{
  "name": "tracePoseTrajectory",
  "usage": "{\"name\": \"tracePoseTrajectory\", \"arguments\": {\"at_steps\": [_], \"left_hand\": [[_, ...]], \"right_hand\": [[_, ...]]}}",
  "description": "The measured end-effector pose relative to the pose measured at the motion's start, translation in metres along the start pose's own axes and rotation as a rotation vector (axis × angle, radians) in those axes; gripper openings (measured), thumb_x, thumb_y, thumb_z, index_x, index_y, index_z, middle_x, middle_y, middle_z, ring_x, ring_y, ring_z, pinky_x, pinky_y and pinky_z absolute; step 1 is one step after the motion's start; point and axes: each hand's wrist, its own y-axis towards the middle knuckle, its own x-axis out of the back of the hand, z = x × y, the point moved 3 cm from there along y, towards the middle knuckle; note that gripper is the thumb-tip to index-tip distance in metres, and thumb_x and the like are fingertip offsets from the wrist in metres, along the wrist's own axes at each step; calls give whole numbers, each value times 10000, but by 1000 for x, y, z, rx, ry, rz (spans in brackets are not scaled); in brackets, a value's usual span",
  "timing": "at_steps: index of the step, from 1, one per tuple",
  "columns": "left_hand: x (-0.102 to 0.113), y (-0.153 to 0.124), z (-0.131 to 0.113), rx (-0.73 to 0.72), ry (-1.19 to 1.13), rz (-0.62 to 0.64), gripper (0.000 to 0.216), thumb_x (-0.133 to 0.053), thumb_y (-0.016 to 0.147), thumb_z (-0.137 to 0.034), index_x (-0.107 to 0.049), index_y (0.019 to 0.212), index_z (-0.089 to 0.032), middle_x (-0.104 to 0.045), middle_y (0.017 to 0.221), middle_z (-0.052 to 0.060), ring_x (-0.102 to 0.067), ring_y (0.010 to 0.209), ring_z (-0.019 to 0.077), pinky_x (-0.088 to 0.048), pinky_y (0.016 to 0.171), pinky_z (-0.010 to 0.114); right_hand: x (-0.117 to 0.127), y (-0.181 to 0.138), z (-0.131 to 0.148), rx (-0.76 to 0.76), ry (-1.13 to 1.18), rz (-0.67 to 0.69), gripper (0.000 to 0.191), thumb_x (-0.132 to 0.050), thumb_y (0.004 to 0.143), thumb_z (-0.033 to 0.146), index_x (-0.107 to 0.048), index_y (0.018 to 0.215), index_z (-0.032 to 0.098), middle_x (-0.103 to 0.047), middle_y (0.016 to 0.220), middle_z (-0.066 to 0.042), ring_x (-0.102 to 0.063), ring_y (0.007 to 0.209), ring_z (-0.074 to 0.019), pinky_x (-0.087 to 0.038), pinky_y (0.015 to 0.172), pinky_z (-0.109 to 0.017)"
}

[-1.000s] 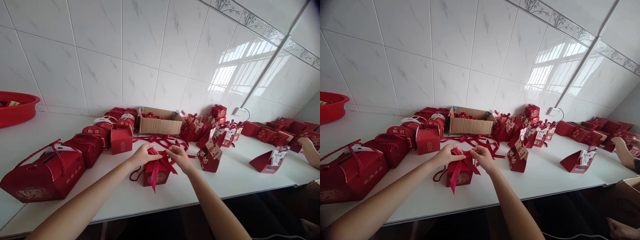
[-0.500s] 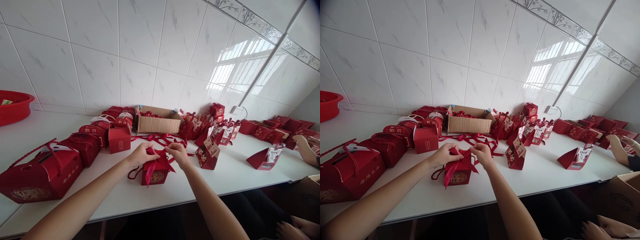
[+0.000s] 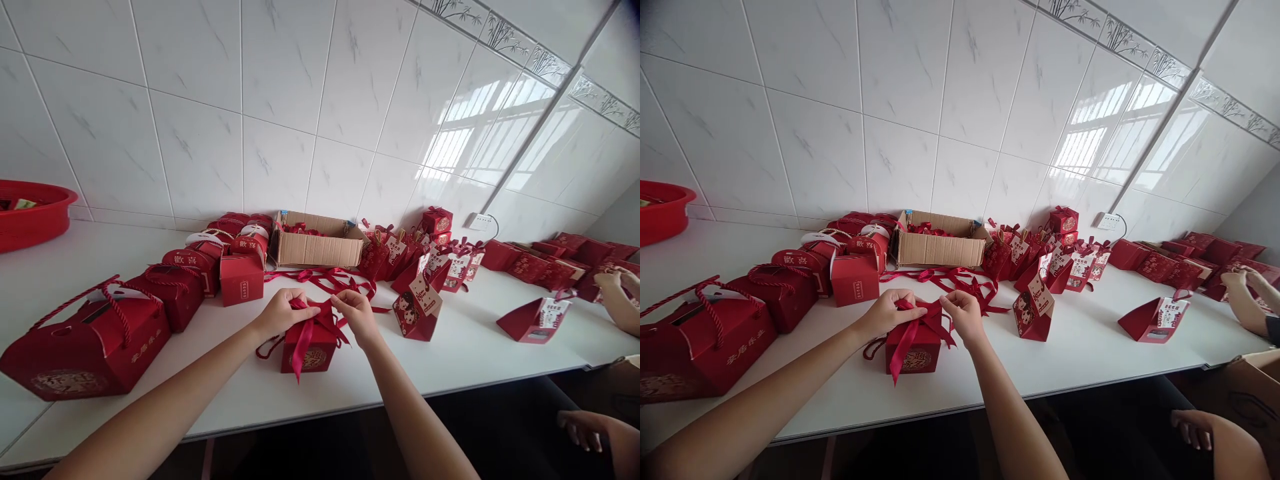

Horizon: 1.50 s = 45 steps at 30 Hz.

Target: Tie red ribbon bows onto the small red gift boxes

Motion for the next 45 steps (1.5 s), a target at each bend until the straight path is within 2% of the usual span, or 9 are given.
{"name": "tracePoseTrajectory", "arguments": {"at_steps": [10,15,20,23,28,32,36,40,45], "left_hand": [[1,-3,-8,-61,107,-22,410,-726,636,-353,-369,535,-177,-514,585,-31,-495,572,110,-397,524,226],[1,-3,-8,-19,97,-53,415,-745,609,-390,-402,528,-172,-492,558,-45,-480,553,105,-380,521,226],[2,-1,-14,61,-56,37,315,-690,680,-438,-572,611,-154,-617,648,11,-554,646,146,-428,624,269],[6,0,-15,126,-164,97,312,-663,704,-454,-652,662,-145,-677,741,52,-597,725,183,-449,700,305],[13,0,-10,165,-267,170,292,-636,754,-429,-726,801,-155,-714,852,66,-625,858,221,-451,821,333],[15,0,-6,181,-335,190,320,-618,779,-426,-725,938,-170,-718,933,71,-623,930,228,-453,836,320],[13,0,-7,211,-361,200,341,-610,784,-425,-700,985,-164,-704,884,70,-628,905,230,-459,805,326],[10,5,-10,206,-252,173,302,-573,777,-407,-700,912,-169,-691,889,58,-603,953,240,-440,835,331],[10,16,-14,75,57,59,289,-532,761,-416,-691,723,-177,-672,905,50,-573,972,242,-415,865,324]], "right_hand": [[0,-3,-2,11,19,-74,335,-701,660,462,-549,591,172,-476,554,30,-396,536,-100,-322,507,-248],[0,-7,-5,9,39,-73,364,-678,686,488,-526,597,170,-477,560,33,-401,532,-91,-333,504,-235],[3,-7,-2,-46,37,-20,350,-618,751,523,-561,796,180,-578,713,2,-516,618,-111,-387,527,-223],[8,-2,9,10,-83,6,364,-559,800,527,-611,954,201,-630,927,-52,-585,818,-162,-451,634,-262],[-4,1,34,286,-523,269,216,-654,766,436,-723,826,240,-567,1194,-81,-472,1171,-262,-380,960,-415],[-14,1,43,332,-709,363,148,-674,765,395,-743,788,265,-549,1250,-70,-427,1215,-290,-321,1004,-488],[-17,2,45,369,-727,369,98,-687,760,346,-740,787,268,-561,1246,-56,-435,1206,-286,-319,996,-503],[-18,2,46,371,-715,367,85,-695,747,321,-728,723,247,-574,1236,-55,-443,1195,-292,-318,988,-507],[-19,1,46,351,-720,408,73,-685,737,269,-702,683,223,-570,1245,-51,-430,1207,-291,-308,992,-510]]}}
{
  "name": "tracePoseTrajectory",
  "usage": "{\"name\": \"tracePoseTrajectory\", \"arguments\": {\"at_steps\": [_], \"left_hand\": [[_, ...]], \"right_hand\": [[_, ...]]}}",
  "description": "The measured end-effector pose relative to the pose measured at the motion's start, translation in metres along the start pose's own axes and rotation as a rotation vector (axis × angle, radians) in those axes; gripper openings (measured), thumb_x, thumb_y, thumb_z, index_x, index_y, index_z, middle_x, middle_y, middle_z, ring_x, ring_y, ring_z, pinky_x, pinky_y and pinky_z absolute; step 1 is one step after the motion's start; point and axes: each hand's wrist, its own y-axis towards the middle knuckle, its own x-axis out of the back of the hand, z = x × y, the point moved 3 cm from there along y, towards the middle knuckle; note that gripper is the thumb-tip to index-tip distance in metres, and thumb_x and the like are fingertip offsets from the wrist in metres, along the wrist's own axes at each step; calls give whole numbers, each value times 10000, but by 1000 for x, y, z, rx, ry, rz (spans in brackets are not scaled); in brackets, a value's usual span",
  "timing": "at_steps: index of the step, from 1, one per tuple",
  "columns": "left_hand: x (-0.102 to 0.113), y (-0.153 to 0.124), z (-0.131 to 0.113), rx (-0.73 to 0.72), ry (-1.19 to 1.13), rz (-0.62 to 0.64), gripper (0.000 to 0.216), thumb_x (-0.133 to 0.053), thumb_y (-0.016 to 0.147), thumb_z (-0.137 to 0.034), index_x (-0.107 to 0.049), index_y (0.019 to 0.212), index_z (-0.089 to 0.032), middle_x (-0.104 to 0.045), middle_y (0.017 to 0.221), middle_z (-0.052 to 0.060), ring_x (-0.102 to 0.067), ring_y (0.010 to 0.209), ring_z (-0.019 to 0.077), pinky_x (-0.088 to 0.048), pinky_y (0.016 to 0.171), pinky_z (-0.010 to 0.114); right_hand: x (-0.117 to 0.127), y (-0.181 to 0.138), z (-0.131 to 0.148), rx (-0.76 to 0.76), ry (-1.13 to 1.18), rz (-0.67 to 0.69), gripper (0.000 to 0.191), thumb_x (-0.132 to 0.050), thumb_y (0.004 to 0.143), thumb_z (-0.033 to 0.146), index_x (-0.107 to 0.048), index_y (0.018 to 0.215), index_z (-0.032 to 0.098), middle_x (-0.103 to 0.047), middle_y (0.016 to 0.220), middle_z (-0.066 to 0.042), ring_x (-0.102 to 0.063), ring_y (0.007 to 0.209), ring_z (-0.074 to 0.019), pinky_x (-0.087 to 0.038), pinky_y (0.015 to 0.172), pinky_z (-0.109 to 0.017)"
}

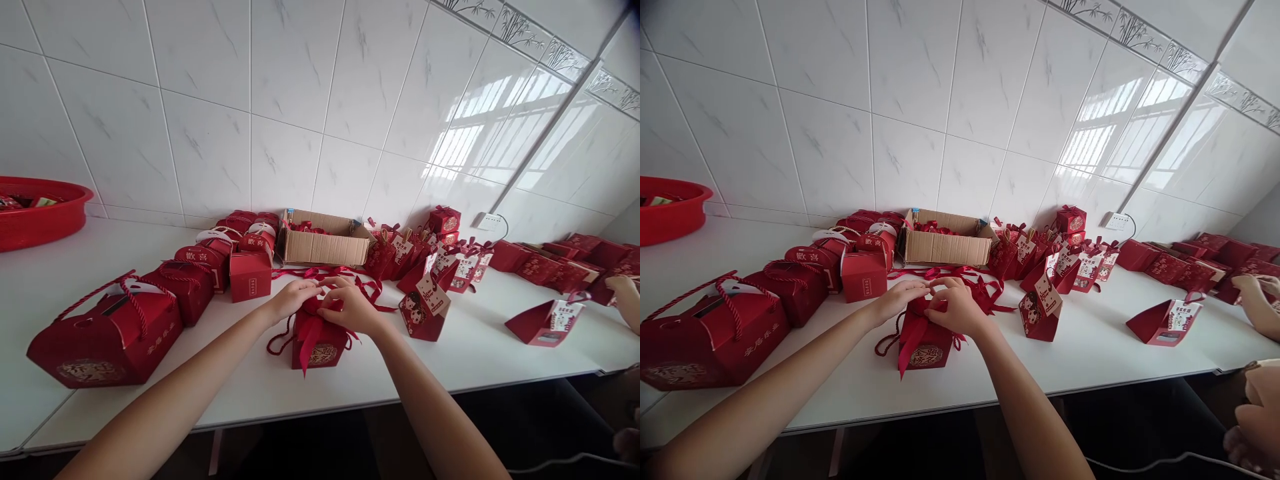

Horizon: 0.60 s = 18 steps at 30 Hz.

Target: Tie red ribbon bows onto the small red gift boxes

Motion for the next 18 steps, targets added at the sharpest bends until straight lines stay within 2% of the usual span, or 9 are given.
{"name": "tracePoseTrajectory", "arguments": {"at_steps": [6,12,15,18], "left_hand": [[4,9,0,-62,122,-10,351,-548,756,-472,-639,597,-172,-611,909,47,-554,868,215,-402,817,305],[8,11,1,-125,211,-31,347,-550,762,-428,-606,525,-180,-593,931,38,-538,857,200,-386,807,291],[5,9,3,-96,146,-32,312,-557,751,-423,-629,574,-176,-609,894,44,-549,865,209,-391,810,297],[4,3,3,-67,94,-39,355,-485,794,-465,-666,706,-173,-640,860,53,-560,882,219,-406,807,308]], "right_hand": [[-2,2,-2,26,-32,-14,64,-687,718,243,-694,658,221,-559,1258,-51,-410,1225,-297,-306,994,-512],[-4,1,-4,20,-19,-26,76,-689,723,258,-692,658,218,-543,1264,-57,-396,1234,-284,-307,1016,-493],[-7,-1,-4,-3,-4,-24,87,-698,719,268,-690,651,214,-515,1294,-66,-359,1268,-299,-298,1027,-510],[-4,-7,-8,-57,87,-123,149,-671,759,375,-700,763,229,-475,1343,-73,-333,1304,-297,-279,1052,-504]]}}
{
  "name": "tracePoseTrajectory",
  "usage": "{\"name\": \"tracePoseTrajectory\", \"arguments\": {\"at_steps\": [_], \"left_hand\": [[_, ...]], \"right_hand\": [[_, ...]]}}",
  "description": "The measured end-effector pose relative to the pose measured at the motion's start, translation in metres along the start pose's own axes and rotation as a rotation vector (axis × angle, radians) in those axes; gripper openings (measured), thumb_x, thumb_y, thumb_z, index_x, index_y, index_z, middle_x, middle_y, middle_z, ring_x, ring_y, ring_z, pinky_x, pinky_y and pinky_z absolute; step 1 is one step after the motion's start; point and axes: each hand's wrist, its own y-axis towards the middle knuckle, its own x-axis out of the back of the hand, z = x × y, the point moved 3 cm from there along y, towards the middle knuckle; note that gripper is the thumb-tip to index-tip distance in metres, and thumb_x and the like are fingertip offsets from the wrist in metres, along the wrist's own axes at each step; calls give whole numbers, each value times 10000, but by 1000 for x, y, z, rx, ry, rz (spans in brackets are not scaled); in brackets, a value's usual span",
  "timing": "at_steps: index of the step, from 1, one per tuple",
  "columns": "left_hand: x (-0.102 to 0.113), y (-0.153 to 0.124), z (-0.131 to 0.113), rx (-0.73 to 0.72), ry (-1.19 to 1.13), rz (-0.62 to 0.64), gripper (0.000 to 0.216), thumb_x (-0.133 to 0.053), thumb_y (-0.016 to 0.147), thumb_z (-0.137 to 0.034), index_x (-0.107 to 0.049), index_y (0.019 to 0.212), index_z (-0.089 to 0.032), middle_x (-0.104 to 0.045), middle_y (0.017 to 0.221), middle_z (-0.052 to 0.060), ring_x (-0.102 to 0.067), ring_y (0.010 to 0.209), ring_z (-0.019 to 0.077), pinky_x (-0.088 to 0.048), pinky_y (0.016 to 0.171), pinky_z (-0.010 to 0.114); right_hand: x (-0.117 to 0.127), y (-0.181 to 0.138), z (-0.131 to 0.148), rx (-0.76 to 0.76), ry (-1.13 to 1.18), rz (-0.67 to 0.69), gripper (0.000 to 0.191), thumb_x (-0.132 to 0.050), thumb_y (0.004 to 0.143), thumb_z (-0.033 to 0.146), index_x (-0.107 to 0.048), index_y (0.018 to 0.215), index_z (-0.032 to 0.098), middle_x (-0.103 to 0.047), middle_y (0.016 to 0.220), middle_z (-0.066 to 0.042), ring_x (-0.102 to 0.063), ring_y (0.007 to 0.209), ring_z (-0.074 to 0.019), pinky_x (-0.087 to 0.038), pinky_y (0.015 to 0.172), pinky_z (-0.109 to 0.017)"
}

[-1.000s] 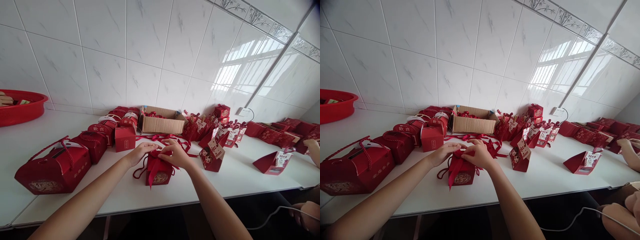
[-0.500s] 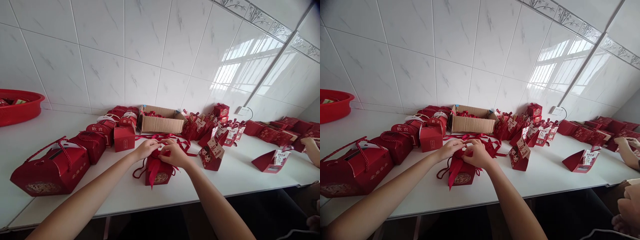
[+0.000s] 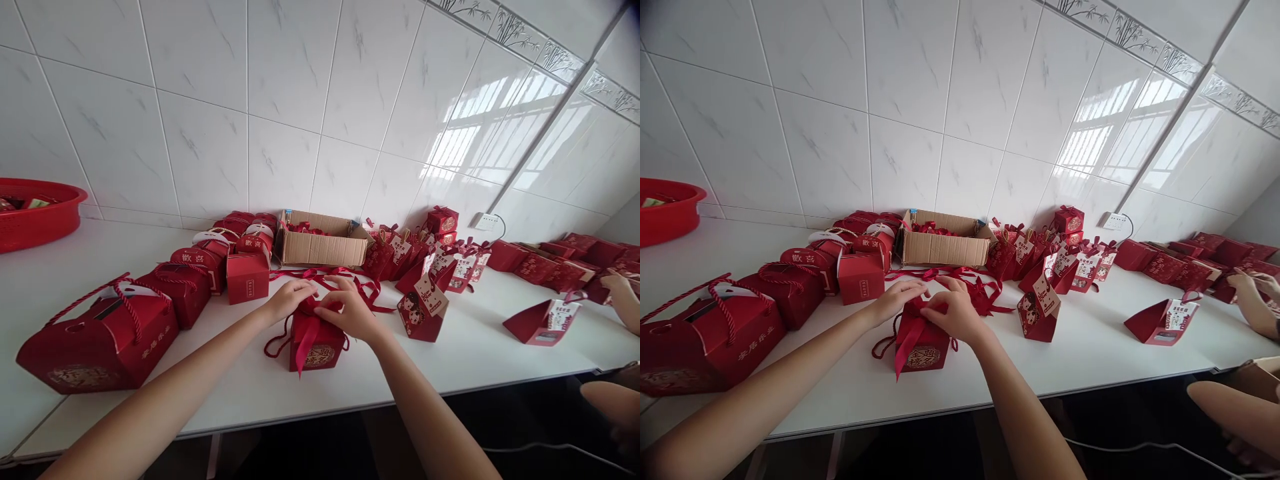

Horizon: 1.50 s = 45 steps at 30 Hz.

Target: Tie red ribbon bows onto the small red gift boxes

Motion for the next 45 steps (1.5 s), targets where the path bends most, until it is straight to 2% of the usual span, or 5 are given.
{"name": "tracePoseTrajectory", "arguments": {"at_steps": [5,11,22,35,45], "left_hand": [[7,-10,1,75,-180,11,479,-448,819,-546,-575,554,-168,-687,913,63,-573,818,201,-407,820,331],[9,-21,8,87,-286,-21,424,-484,822,-538,-626,673,-168,-677,888,61,-577,931,227,-393,879,342],[0,-31,27,102,-483,-14,420,-474,855,-534,-515,1107,-200,-594,1081,78,-595,952,203,-445,838,336],[-3,-33,22,146,-409,27,426,-413,868,-578,-503,1012,-187,-583,1007,66,-591,882,203,-433,806,364],[-1,-33,23,162,-394,19,420,-403,874,-573,-488,1024,-190,-575,1015,59,-588,878,192,-430,805,351]], "right_hand": [[8,-24,-30,-72,427,-19,574,-446,833,640,-461,1307,316,-439,1394,-95,-390,1305,-244,-318,1057,-457],[-22,-53,-59,-16,627,267,1305,-810,523,551,78,1461,366,-144,1552,-95,-169,1420,-270,-202,1111,-497],[-27,-81,-45,-134,585,91,1081,-816,604,292,-153,1457,313,-410,1420,-83,-416,1292,-276,-372,1054,-430],[96,-153,-167,-586,303,-607,943,-819,535,397,-312,1320,269,-555,1204,-89,-568,1104,-294,-523,869,-422],[138,-165,-201,-612,380,-490,757,-784,552,341,-497,1247,247,-599,1230,-85,-574,1114,-289,-530,860,-376]]}}
